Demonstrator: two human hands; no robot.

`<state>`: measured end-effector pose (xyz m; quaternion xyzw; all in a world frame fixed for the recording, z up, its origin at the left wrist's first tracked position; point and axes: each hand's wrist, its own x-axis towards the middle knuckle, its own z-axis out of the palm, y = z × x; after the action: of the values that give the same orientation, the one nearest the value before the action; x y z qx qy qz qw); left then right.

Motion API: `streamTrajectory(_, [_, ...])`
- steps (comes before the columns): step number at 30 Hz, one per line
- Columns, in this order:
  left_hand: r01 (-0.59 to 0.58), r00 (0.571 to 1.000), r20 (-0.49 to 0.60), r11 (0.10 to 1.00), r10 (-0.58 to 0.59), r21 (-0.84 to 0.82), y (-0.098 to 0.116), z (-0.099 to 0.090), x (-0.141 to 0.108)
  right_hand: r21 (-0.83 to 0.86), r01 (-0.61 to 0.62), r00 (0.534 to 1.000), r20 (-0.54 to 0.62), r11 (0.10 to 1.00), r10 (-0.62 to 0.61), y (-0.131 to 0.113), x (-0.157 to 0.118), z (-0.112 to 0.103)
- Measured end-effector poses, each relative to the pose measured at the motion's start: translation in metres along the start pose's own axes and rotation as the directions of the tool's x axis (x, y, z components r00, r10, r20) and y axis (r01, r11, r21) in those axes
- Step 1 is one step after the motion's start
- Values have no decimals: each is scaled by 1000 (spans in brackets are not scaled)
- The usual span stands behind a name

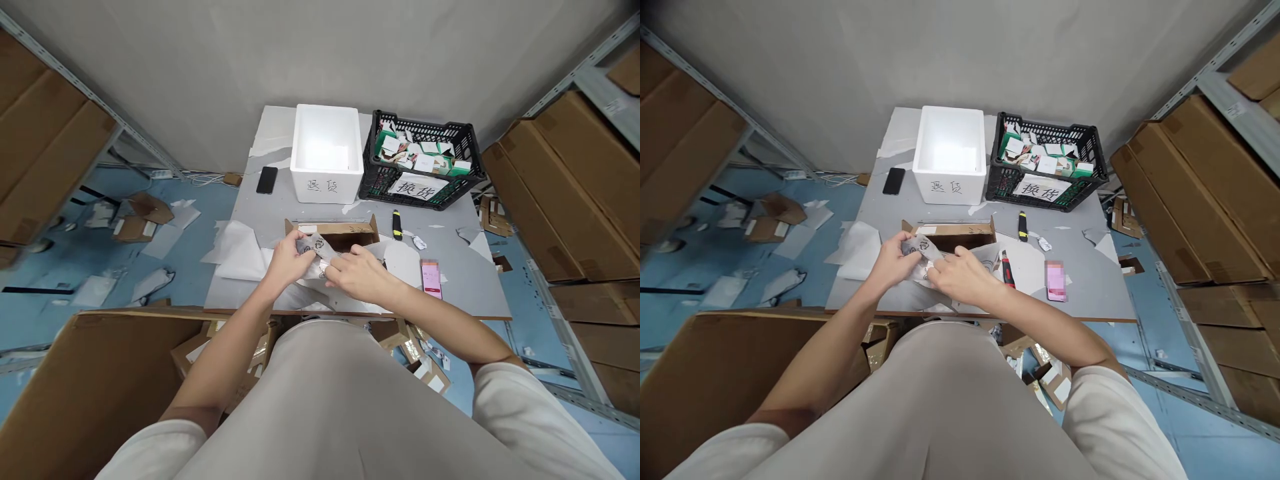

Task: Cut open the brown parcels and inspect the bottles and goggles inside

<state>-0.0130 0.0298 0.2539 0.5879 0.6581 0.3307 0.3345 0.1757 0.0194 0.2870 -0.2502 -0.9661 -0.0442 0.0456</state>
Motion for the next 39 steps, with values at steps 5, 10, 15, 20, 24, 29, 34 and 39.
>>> streamTrajectory(5, [46,994,101,994,-36,-104,-9,-4,-6,-51,238,951,-191,970,-244,9,-20,15])
streamTrajectory(10, [97,966,251,982,-55,-159,-11,-14,-10,-73,373,883,-278,925,-378,26,-38,17])
streamTrajectory(15, [63,907,420,982,17,-177,-7,-26,-12,-41,342,897,-283,939,-339,45,-58,21])
streamTrajectory(20, [93,863,503,967,41,-238,0,-31,-7,81,265,943,-232,961,-240,56,-59,16])
streamTrajectory(24, [63,927,368,942,66,-328,11,-25,-2,115,-17,962,-268,993,47,35,-44,-7])
streamTrajectory(29, [-104,978,125,914,165,-391,25,-11,-2,110,-199,927,-302,974,223,-5,-22,-27])
streamTrajectory(34, [-116,993,-22,882,119,-456,28,1,-7,270,-395,893,-110,878,436,-7,-12,-31])
streamTrajectory(39, [-68,994,37,837,105,-543,17,5,-14,501,-436,879,59,748,473,7,-8,-26])
